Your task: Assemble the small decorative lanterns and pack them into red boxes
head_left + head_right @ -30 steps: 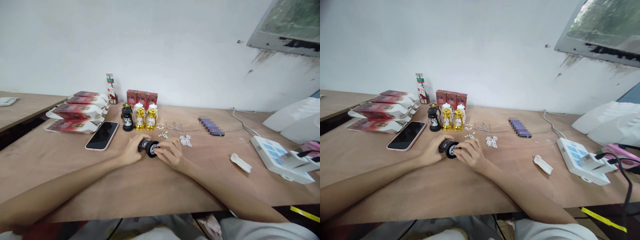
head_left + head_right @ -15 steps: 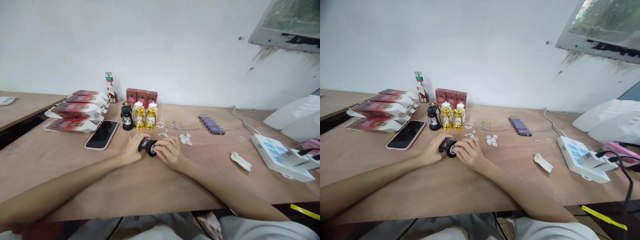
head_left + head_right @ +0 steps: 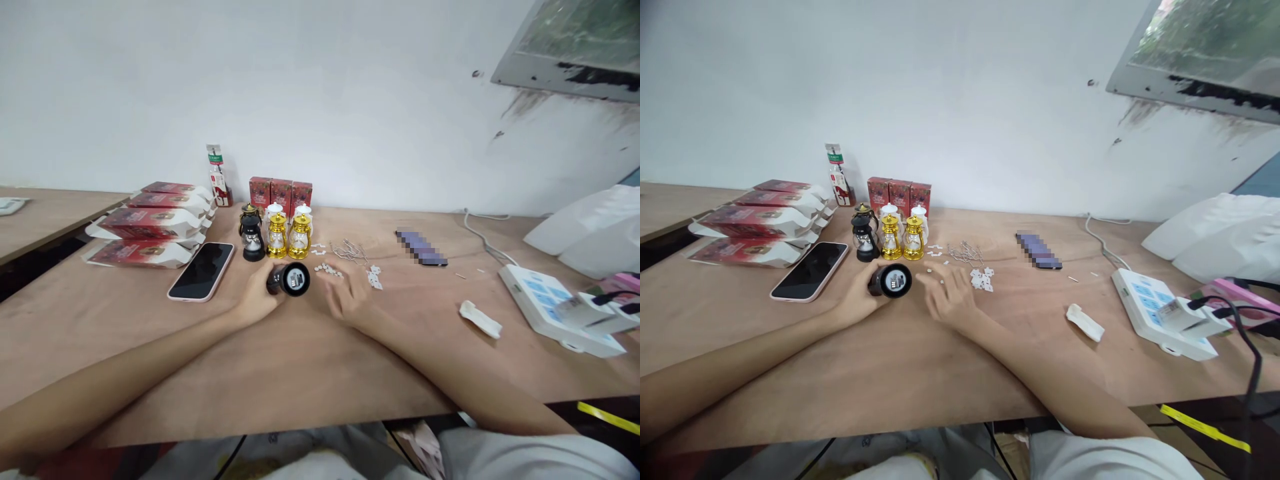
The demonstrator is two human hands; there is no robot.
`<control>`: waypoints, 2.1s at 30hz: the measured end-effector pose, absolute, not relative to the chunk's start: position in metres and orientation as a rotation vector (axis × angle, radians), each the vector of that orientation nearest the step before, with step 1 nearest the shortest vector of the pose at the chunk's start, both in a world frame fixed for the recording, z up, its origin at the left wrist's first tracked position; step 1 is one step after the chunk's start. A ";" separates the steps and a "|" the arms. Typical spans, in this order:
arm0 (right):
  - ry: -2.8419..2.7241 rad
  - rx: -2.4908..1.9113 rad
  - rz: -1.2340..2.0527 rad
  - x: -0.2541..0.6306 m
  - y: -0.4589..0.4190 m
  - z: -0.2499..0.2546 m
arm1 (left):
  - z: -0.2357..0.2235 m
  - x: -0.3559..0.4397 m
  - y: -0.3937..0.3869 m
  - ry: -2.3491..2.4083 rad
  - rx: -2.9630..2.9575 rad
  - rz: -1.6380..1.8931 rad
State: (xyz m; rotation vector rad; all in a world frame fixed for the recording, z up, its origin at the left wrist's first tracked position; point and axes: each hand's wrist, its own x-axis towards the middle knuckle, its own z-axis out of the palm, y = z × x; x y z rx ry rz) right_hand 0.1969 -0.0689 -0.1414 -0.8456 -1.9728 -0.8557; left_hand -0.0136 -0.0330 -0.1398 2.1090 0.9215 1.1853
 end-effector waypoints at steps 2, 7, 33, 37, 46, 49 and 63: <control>-1.992 -1.195 -0.900 0.201 -0.064 -0.141 | -0.141 -0.013 -0.032 0.957 2.048 1.216; -1.982 -2.092 -0.853 0.199 -0.065 -0.138 | -0.141 -0.013 -0.031 0.944 2.010 1.230; -2.141 -2.006 -0.778 0.200 -0.067 -0.128 | -0.143 -0.013 -0.030 0.915 1.995 1.230; -2.066 -1.838 -0.623 0.204 -0.065 -0.129 | -0.144 -0.013 -0.031 0.904 2.010 1.238; -1.790 -1.041 0.896 0.196 -0.060 -0.149 | -0.143 -0.013 -0.030 0.900 2.038 1.241; -1.870 -1.077 0.983 0.193 -0.063 -0.149 | -0.142 -0.014 -0.030 0.886 2.034 1.234; -2.213 -1.143 0.495 0.194 -0.067 -0.143 | -0.141 -0.013 -0.031 0.892 2.021 1.221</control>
